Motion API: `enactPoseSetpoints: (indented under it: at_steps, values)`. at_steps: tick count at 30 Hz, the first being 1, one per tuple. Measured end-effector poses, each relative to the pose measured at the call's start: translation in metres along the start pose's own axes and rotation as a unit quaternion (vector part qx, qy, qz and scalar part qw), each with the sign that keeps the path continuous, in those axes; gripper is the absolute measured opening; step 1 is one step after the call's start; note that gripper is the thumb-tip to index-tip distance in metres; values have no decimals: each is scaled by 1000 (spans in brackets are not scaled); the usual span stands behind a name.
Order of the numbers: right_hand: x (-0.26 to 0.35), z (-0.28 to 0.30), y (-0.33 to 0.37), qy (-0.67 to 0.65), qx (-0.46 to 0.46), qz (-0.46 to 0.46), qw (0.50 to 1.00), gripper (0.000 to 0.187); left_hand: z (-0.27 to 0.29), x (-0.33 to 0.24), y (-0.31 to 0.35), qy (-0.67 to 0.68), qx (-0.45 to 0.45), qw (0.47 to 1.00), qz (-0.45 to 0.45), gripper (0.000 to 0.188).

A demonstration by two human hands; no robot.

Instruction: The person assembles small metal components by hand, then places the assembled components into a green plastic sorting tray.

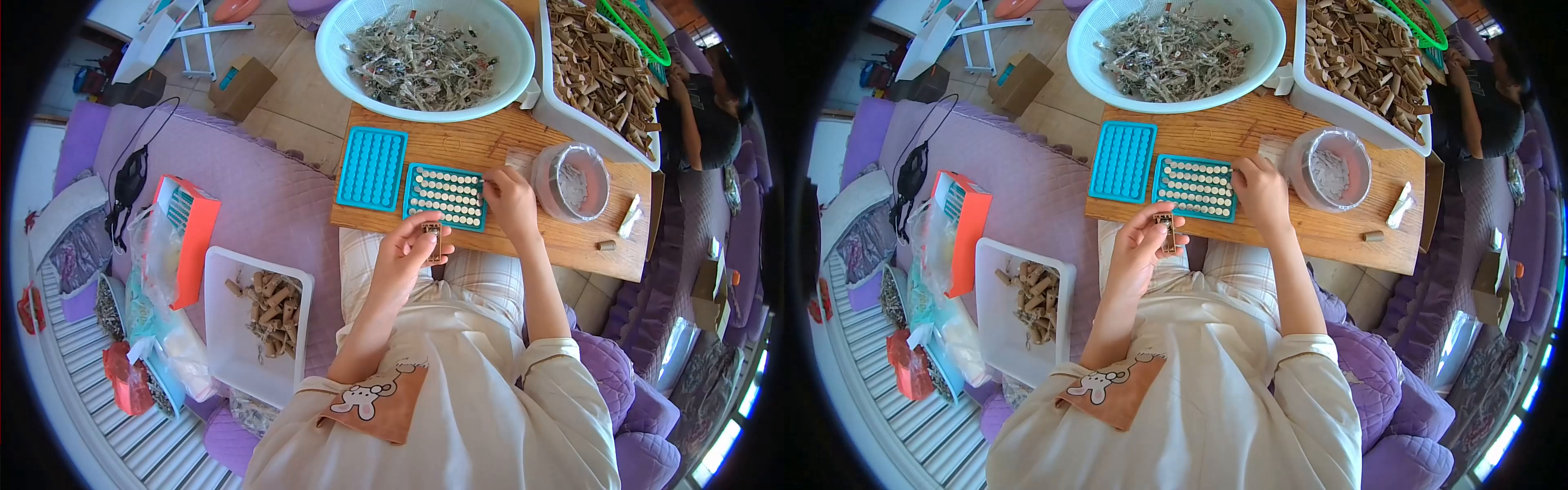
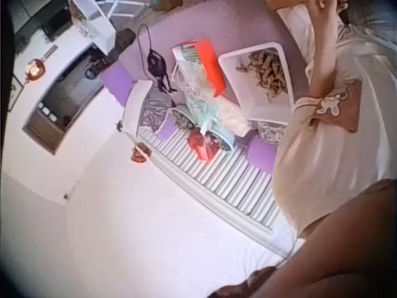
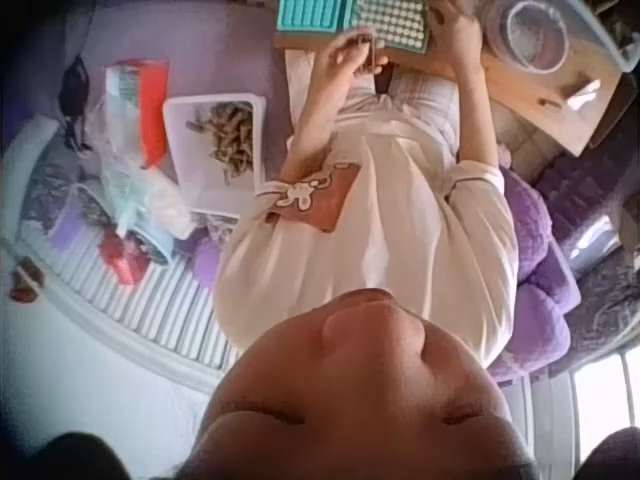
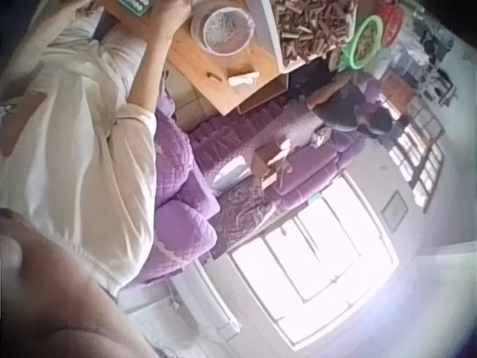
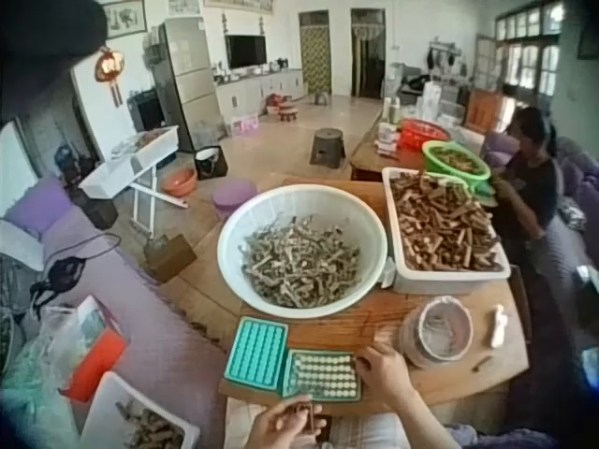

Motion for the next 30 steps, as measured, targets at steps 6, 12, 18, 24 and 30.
enactPoseSetpoints:
  at_steps: [6, 12, 18, 24, 30]
  values:
    - [59, 58, 17, -136, -79, 5, 988, 13, -6, -2, -3, -81, 7, 996, -46, 29]
    - [95, 73, 34, -129, -124, 117, 977, 15, -10, 1, -8, -104, 13, 993, -46, 28]
    - [103, 62, 33, -77, -50, 165, 982, 12, -1, 6, -8, -154, -7, 988, -30, 25]
    - [101, 49, 35, -88, 2, 171, 981, 12, 13, 17, -13, -111, -11, 993, 33, 21]
    - [28, 25, 19, -137, 9, -22, 990, 10, 30, 20, -14, -69, -47, 995, 56, 20]
Point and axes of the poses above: each hand's wrist, its own y-axis away from the middle knuckle, its own z-axis out of the back of the hand, x = y × z, the point moved 9 cm from there along -y, towards the middle knuckle, and after that the axes turned 15 degrees about y, right-handed, at the moved point
